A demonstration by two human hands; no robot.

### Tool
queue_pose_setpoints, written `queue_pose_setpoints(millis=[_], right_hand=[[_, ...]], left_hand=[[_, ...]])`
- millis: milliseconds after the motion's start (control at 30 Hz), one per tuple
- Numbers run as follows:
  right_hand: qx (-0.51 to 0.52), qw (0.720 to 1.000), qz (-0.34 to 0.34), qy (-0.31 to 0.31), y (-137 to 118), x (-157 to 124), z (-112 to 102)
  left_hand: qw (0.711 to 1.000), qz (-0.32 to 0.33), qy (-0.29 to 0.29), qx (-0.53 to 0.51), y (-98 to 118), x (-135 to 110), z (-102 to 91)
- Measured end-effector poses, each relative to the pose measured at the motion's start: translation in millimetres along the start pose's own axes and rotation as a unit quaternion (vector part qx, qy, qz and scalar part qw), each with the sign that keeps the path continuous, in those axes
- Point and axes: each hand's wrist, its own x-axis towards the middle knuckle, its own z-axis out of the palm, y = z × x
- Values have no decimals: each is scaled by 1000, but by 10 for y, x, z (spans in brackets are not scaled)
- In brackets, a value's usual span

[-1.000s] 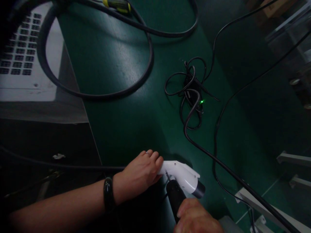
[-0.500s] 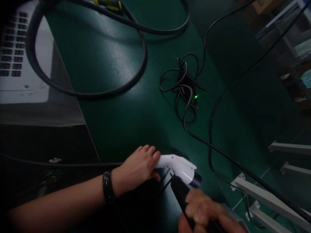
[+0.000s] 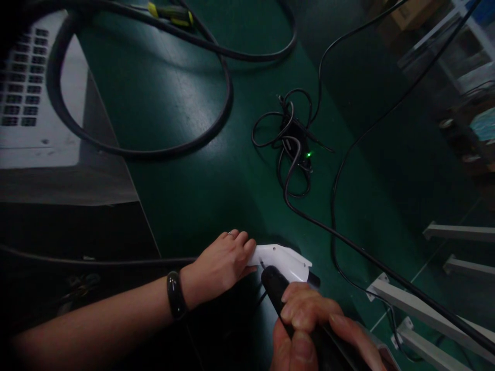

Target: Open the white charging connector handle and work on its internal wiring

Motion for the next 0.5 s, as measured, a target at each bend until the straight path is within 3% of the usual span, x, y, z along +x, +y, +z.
queue_pose_setpoints(millis=[100, 167, 233, 300, 400, 500], right_hand=[[37, 997, -43, 55, -20, 30, 217], [51, 996, -61, 35, -28, 54, 315], [69, 993, -92, -4, -3, 72, 338], [71, 988, -113, -82, 56, 78, 298], [54, 972, -80, -213, 169, 83, 180], [63, 971, -50, -226, 244, 151, 59]], left_hand=[[1000, -5, -1, 0, 0, 3, 8], [1000, -6, 3, 5, -1, 3, 19], [1000, -5, 6, 7, -2, 1, 26], [1000, -5, 6, 10, -4, -2, 28], [1000, -4, 5, 14, -11, -1, 28], [1000, -2, 6, 10, -20, 3, 34]])
